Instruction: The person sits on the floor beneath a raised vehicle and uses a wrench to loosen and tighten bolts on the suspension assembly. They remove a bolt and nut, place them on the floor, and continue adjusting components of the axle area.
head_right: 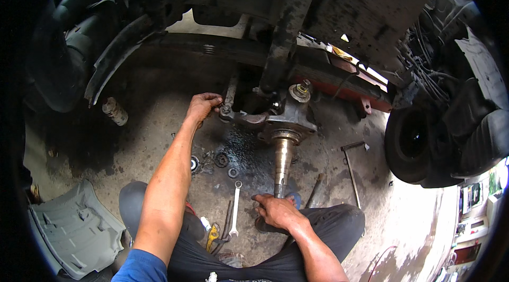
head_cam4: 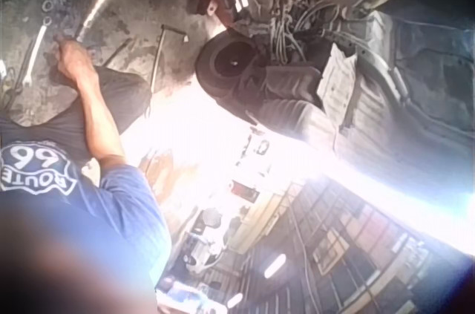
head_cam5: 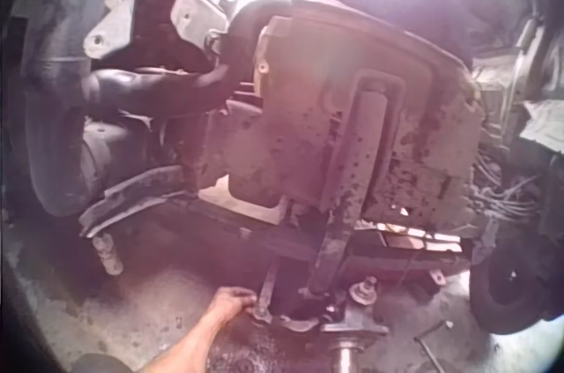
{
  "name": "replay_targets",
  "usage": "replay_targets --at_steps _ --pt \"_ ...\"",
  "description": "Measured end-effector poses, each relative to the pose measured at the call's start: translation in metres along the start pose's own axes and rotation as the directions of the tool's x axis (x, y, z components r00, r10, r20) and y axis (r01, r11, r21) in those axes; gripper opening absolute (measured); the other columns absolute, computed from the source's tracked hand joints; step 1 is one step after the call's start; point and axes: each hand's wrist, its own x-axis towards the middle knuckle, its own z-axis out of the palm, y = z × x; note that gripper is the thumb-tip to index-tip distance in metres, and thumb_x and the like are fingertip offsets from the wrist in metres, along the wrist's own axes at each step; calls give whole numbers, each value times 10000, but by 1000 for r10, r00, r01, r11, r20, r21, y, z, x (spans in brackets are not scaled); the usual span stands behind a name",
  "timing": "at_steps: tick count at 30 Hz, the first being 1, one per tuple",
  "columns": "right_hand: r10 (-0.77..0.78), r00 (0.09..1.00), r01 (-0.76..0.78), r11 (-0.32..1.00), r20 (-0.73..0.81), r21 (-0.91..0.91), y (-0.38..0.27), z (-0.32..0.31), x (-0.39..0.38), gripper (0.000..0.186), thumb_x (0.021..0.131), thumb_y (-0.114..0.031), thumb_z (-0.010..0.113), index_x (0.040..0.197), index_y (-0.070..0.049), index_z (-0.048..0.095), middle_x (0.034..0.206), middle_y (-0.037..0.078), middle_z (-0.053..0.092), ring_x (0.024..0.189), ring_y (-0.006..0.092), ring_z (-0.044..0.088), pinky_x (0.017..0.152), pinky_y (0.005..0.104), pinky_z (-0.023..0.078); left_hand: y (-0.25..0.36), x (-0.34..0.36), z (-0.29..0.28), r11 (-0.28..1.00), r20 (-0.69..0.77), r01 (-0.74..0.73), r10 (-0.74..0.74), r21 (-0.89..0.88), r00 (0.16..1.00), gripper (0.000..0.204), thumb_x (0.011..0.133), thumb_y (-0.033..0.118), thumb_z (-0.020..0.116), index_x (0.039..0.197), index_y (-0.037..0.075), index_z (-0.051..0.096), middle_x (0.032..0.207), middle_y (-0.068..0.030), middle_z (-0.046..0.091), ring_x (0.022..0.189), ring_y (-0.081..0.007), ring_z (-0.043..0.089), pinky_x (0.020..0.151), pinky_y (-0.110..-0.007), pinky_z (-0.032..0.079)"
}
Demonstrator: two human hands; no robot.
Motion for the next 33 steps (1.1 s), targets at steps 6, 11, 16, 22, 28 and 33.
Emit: replay_targets --at_steps 6,11,16,22,28,33 --pt "-14 998 16 999 -56 42 2 1 -2 386 944 -177 575 1313 -70 537 1128 207 650 1059 402 617 896 474 494 6 -2 4 1000 -17 29 -29 -2 999 182 845 197 768 870 42 676 779 -23 686 610 -68 597 467 -217 380" --pt "-57 996 60 998 -69 32 6 3 -1 365 944 -177 551 1288 -56 530 1142 219 624 1005 426 631 839 496 506 10 -2 1 976 39 186 -182 -115 982 190 856 209 760 801 66 648 687 22 589 546 -50 501 415 -205 312" --pt "-66 995 68 997 -72 22 6 4 -1 365 952 -187 548 1291 -55 524 1140 226 620 999 431 632 840 499 502 6 2 0 955 37 288 -286 -72 958 180 866 202 744 794 70 646 649 46 501 515 -49 430 402 -203 276" --pt "-52 997 53 999 -50 14 1 0 -2 374 962 -207 547 1309 -68 522 1153 224 620 1021 425 623 854 494 496 5 0 3 963 50 266 -264 -47 963 166 872 200 729 810 70 647 655 40 506 530 -52 446 420 -208 297" --pt "-10 999 11 1000 -33 12 -1 -2 -2 395 956 -222 569 1320 -72 534 1176 203 626 1084 395 603 906 468 487 9 -5 2 969 112 241 -234 -59 966 153 878 196 723 859 68 642 691 30 533 558 -58 494 426 -198 316" --pt "12 1000 -11 999 -16 47 -1 -5 -4 403 959 -232 566 1331 -79 531 1208 181 616 1083 390 607 914 463 489 7 -9 1 955 138 217 -191 -203 972 172 901 201 701 987 69 634 854 -8 614 648 -81 589 439 -177 339"
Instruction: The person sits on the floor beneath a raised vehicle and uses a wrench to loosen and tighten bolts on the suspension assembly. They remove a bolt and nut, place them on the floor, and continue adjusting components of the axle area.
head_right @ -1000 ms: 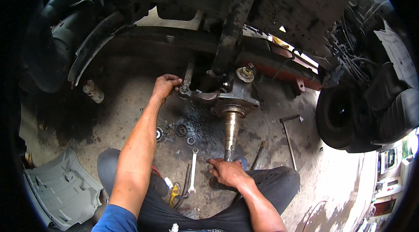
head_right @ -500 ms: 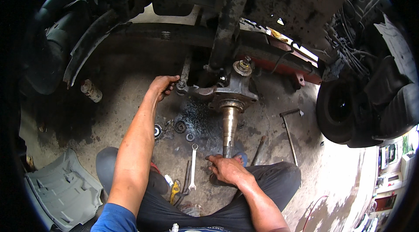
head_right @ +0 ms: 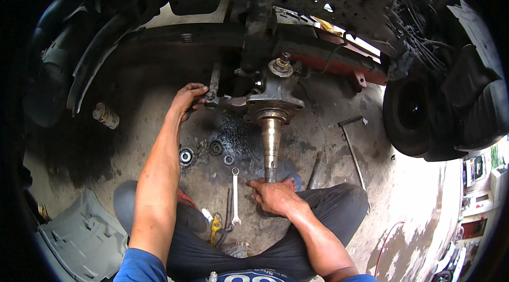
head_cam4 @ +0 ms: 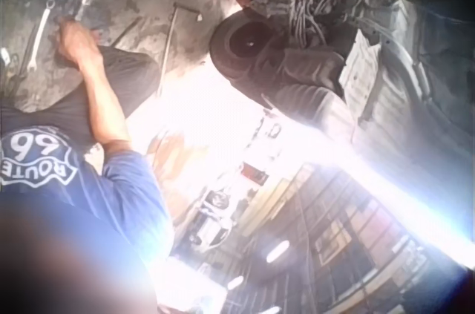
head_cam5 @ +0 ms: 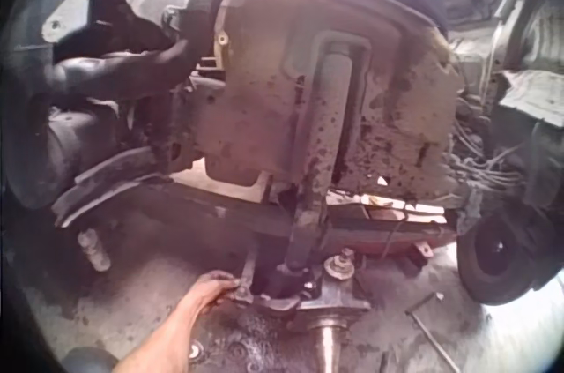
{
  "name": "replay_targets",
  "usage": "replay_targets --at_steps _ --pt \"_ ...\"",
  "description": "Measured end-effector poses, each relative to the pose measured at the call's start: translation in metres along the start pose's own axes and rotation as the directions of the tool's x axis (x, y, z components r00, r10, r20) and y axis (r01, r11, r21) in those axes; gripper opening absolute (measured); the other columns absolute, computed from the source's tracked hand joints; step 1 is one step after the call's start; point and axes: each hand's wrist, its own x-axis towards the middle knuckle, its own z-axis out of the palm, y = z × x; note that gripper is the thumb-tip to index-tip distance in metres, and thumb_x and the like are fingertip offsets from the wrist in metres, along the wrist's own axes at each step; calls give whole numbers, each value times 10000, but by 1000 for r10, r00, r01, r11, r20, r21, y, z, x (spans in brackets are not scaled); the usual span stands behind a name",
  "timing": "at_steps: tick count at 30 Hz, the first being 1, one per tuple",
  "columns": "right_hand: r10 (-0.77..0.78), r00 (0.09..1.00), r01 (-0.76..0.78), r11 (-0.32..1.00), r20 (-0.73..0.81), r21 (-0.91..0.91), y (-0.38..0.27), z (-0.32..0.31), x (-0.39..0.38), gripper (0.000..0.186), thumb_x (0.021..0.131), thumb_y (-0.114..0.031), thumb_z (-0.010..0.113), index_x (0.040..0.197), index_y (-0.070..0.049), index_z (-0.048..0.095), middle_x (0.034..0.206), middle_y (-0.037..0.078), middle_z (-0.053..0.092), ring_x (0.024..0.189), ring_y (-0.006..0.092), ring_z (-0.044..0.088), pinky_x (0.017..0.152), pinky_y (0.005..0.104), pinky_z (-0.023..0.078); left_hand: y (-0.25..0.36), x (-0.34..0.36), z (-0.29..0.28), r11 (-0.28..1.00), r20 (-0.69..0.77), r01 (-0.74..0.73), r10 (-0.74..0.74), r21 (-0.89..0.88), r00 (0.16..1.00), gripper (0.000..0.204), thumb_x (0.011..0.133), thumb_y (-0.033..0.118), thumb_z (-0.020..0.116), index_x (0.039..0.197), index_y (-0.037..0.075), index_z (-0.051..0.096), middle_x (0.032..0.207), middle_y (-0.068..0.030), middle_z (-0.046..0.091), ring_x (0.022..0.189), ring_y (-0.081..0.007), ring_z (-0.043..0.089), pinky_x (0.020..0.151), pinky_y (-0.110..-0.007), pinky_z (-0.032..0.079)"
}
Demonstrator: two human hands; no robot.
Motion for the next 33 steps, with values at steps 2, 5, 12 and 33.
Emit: replay_targets --at_steps 2,5,12,33 --pt "-15 1000 15 1000 -9 10 0 -1 -1 407 962 -235 561 1337 -82 529 1223 171 611 1083 388 609 914 463 490 -1 1 -4 997 2 -31 31 -68 1000 184 921 180 668 1062 67 631 922 -23 647 713 -102 628 460 -172 350" --pt "-7 1000 7 1000 -2 -7 1 -2 -3 409 963 -233 555 1343 -87 526 1230 162 607 1082 385 611 911 464 490 -5 3 -10 992 33 12 -8 -124 999 208 930 179 660 1100 63 637 932 -30 647 771 -114 646 471 -172 353" --pt "-107 987 105 994 -117 -25 6 4 -5 346 942 -192 547 1265 -68 536 1009 232 673 947 432 648 816 503 504 -17 6 -11 1000 -40 -23 23 -8 999 267 921 255 698 1105 68 646 928 2 641 686 -68 556 498 -186 365" --pt "44 998 -44 999 46 -3 3 1 -4 399 971 -265 552 1353 -152 532 1221 113 621 1096 353 616 927 585 386 -40 22 -10 979 41 -92 101 -180 994 165 939 260 672 1014 114 657 809 74 590 655 -40 488 533 -205 342"
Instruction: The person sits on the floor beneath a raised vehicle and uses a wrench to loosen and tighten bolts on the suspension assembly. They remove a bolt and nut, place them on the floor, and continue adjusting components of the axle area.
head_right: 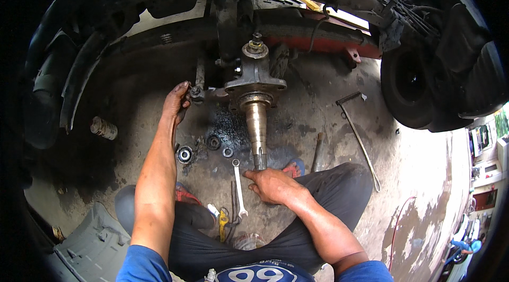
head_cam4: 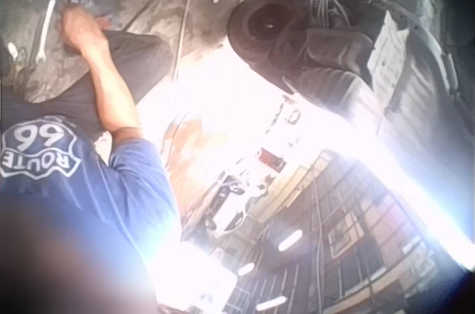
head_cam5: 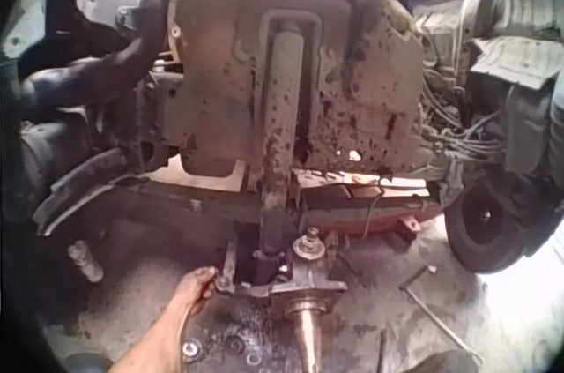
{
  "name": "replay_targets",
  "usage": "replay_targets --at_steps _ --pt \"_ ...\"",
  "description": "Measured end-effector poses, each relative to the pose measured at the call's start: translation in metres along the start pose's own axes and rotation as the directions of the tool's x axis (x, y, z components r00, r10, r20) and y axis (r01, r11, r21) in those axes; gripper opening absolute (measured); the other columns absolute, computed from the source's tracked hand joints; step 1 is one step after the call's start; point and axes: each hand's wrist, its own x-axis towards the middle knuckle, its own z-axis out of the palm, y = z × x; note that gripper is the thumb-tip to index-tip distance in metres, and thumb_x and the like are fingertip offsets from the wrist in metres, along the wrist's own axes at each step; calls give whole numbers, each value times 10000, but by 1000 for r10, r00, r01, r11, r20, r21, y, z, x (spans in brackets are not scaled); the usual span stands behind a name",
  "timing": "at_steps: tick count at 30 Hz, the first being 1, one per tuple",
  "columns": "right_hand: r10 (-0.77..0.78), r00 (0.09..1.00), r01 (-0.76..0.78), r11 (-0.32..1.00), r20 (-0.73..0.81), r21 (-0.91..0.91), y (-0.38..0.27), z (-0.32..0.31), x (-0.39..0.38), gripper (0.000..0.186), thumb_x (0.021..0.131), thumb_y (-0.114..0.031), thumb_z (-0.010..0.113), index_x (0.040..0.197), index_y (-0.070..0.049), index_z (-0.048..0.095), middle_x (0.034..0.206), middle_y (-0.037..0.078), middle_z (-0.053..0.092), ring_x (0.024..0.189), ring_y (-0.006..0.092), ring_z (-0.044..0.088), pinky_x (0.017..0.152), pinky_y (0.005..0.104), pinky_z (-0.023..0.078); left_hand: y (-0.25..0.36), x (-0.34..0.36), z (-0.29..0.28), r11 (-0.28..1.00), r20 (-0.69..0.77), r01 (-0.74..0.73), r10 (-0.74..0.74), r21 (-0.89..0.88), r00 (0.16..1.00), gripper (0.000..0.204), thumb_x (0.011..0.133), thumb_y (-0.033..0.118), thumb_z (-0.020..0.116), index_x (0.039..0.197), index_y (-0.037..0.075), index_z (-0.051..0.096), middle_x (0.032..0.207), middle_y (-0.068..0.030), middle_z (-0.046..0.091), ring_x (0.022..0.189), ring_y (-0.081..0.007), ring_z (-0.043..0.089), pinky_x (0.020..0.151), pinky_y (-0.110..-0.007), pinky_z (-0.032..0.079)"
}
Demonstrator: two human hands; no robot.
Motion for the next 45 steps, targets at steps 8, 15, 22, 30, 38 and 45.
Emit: replay_targets --at_steps 8,15,22,30,38,45 --pt "-114 984 108 993 -137 -54 7 6 2 408 944 -206 569 1340 -117 527 959 253 683 899 421 666 793 496 521 4 0 2 1000 50 -5 6 -17 999 188 960 231 642 1070 79 630 855 50 565 677 -42 470 509 -190 338" --pt "-113 986 111 993 -123 -30 7 9 3 394 940 -199 572 1321 -107 536 956 249 685 894 422 666 789 497 522 14 -7 10 998 -18 26 -25 56 1000 205 951 223 651 1078 63 635 841 46 570 676 -44 471 491 -186 329" --pt "-132 983 126 990 -125 -59 4 6 2 380 931 -187 581 1295 -81 551 969 239 686 914 425 662 795 502 520 17 -11 14 962 -81 -49 73 267 994 178 948 236 647 1031 80 672 815 44 613 662 -44 497 508 -194 349" --pt "-100 986 104 994 -135 25 1 -1 -4 393 895 -151 610 1278 -69 570 976 245 679 947 424 653 811 500 518 30 -7 20 912 -115 -29 84 410 990 141 881 171 664 971 72 708 815 24 656 657 -76 549 551 -228 425" --pt "-93 981 99 995 -169 32 4 -3 -12 361 879 -130 636 1220 -19 596 1089 200 647 1002 382 644 851 463 516 34 -3 6 936 -14 124 -127 329 992 215 876 249 717 1043 118 685 861 62 639 741 -79 555 663 -258 386" --pt "-2 998 6 999 -70 54 6 -5 -13 433 933 -203 600 1359 -151 549 1183 109 667 1093 331 630 855 557 461 33 6 2 937 -110 171 -144 305 983 307 834 229 762 1073 68 655 959 1 653 769 -88 570 616 -237 372"
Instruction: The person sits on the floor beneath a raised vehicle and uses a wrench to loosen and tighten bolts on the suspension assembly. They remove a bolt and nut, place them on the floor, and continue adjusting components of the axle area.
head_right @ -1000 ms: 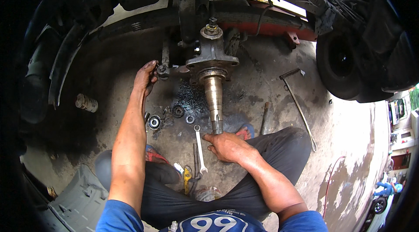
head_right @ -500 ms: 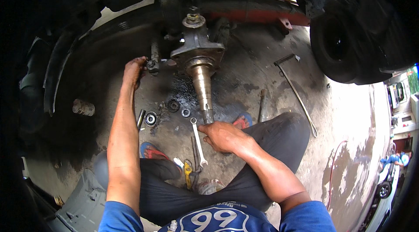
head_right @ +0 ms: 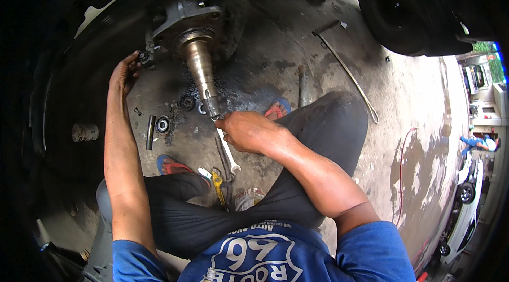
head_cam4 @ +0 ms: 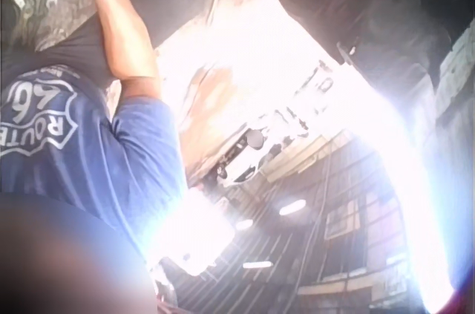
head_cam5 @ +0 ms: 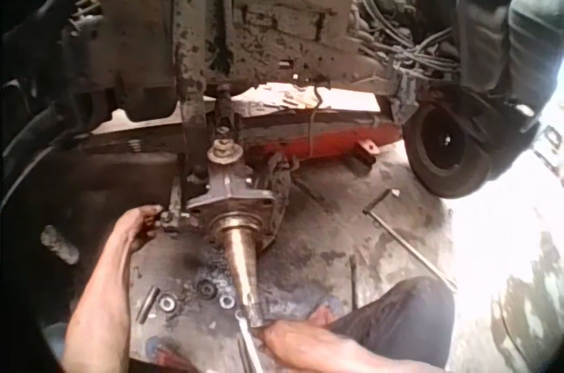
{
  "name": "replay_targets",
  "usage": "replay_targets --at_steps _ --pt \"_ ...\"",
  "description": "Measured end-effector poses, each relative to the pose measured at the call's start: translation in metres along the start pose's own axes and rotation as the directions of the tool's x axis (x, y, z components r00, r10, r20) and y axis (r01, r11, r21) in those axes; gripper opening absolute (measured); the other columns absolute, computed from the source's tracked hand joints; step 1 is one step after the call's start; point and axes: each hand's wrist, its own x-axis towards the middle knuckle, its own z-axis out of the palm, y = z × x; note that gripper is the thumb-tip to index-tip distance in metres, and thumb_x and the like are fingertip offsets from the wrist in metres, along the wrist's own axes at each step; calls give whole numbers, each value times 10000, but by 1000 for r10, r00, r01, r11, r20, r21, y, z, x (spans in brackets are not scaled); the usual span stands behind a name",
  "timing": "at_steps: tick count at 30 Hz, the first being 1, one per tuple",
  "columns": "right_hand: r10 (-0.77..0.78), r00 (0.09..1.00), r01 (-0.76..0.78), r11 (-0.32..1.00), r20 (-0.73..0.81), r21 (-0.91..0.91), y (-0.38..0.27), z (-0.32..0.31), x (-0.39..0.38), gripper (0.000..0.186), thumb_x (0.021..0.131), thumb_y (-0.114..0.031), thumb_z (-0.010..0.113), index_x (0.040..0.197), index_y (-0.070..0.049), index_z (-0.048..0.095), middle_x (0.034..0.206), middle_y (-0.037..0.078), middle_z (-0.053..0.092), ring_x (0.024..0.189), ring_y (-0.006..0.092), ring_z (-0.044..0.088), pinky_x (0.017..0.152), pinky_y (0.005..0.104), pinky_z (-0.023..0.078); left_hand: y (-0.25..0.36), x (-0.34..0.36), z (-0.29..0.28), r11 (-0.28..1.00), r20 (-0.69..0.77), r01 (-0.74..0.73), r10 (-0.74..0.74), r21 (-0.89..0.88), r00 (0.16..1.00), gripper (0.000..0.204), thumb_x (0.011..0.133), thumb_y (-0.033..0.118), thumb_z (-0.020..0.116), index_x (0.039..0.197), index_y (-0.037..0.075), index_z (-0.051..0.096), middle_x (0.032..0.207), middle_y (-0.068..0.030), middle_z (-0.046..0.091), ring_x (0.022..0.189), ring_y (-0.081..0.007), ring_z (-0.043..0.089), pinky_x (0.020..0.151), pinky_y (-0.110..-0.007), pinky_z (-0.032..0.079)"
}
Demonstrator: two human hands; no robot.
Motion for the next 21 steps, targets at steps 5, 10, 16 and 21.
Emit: replay_targets --at_steps 5,10,16,21 --pt "23 1000 -23 1000 -8 -8 4 0 -3 436 924 -204 614 1351 -147 548 1277 110 613 1137 335 609 874 575 447 -5 8 -3 993 54 -24 31 -112 998 258 870 231 740 1073 102 647 994 19 634 830 -96 578 646 -254 378" --pt "34 999 -34 999 28 -4 10 1 -3 419 912 -201 627 1322 -137 567 1258 118 617 1107 346 618 878 587 437 2 12 -30 891 5 -88 101 -445 995 317 894 202 725 1155 80 592 1200 -47 605 1048 -181 612 698 -260 424" --pt "7 998 -14 994 66 106 21 9 -6 362 911 -164 616 1263 -83 602 1159 164 653 1046 363 638 875 540 460 -54 41 -96 881 -72 -35 1 -471 997 436 956 74 580 1359 -57 476 1364 -131 535 1224 -290 567 929 -339 460" --pt "-30 999 26 995 -36 -97 17 -24 -34 270 827 -117 629 1073 -14 670 1002 178 684 947 348 669 802 456 532 -208 70 -144 917 -2 259 -271 303 962 252 980 169 458 1200 65 523 1168 -39 551 1070 -200 526 837 -270 456"
